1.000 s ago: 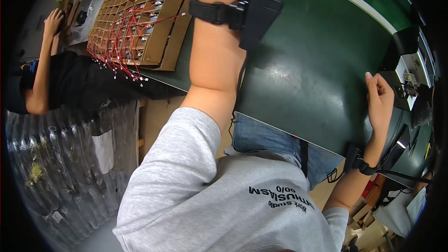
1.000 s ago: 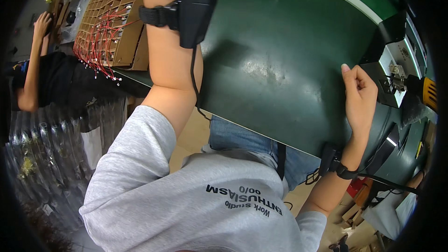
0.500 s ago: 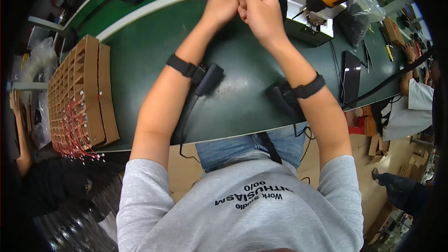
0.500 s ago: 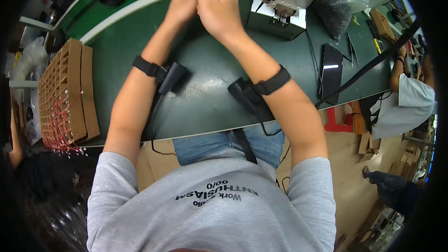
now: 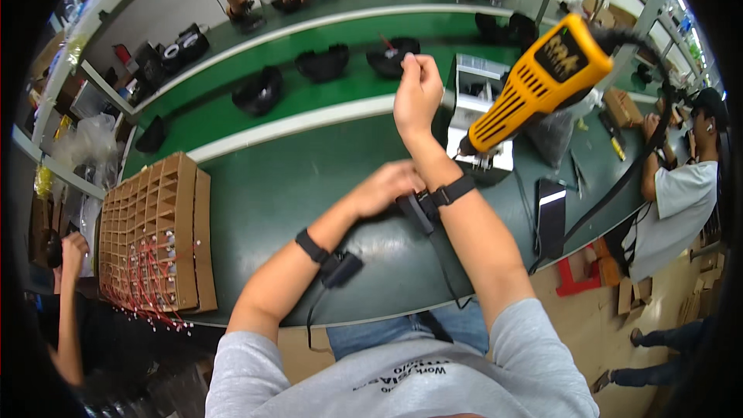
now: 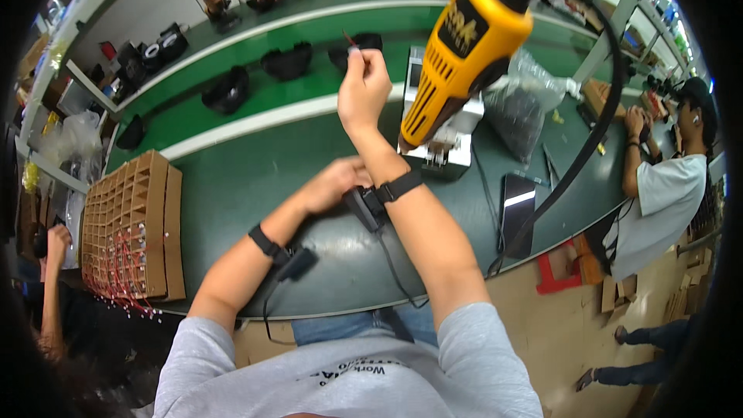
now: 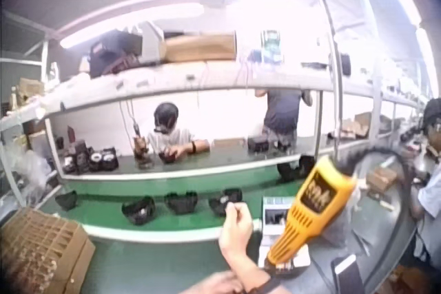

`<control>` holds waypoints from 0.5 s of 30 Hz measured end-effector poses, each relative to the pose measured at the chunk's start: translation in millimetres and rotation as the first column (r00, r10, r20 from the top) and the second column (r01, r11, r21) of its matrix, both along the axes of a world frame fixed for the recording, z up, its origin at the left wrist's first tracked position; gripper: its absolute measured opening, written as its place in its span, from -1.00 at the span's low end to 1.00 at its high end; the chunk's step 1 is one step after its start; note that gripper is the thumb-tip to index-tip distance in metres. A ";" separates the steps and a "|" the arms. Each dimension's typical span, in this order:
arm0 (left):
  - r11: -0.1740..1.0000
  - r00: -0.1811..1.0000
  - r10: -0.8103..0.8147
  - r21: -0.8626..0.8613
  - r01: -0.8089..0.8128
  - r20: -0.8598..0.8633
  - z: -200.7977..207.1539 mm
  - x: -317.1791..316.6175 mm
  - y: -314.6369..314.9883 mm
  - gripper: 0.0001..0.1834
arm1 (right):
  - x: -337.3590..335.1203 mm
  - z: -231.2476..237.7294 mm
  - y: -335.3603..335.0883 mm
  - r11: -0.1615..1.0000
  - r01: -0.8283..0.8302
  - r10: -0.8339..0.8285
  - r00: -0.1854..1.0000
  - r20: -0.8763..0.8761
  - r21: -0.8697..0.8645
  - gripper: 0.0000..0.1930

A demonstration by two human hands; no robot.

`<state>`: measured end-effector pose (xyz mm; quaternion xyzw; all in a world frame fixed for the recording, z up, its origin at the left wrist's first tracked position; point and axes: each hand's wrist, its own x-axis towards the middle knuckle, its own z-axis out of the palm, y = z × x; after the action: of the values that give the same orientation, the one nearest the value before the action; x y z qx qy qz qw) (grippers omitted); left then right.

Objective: Assembling small fans into black plastic housings using a heat gun and hand-fitting components on a factory assembly line.

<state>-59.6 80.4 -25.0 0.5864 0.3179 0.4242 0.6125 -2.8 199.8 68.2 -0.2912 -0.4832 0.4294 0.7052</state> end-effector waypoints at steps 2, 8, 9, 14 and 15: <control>0.993 0.998 -0.006 -0.115 -0.002 -0.063 37.2 20.8 -23.3 -0.19 | 3.4 6.7 6.1 0.988 0.120 -0.121 0.993 0.008 0.101 -0.78; 0.938 0.991 0.115 -0.322 -0.130 -0.066 75.6 31.7 -38.6 -0.33 | -2.6 3.1 1.6 0.969 0.099 -0.162 0.947 0.278 0.227 -0.80; 0.922 0.987 0.127 -0.354 -0.155 -0.100 82.0 31.1 -39.1 -0.33 | -2.9 2.0 0.5 0.961 0.104 -0.197 0.908 0.371 0.257 -0.79; 0.886 0.982 0.128 -0.429 -0.177 -0.140 93.9 34.5 -38.3 -0.33 | 4.0 -3.5 -0.4 0.941 0.057 -0.278 0.690 0.668 0.333 -0.79; 0.885 0.981 0.126 -0.429 -0.179 -0.149 96.2 36.9 -37.4 -0.34 | 4.8 -6.4 1.6 0.906 -0.011 -0.331 0.604 0.726 0.422 -0.80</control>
<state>-22.7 43.0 71.2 0.4295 0.4860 0.3530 0.6743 2.0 201.4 61.8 -0.3475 -0.7870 0.0891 0.5020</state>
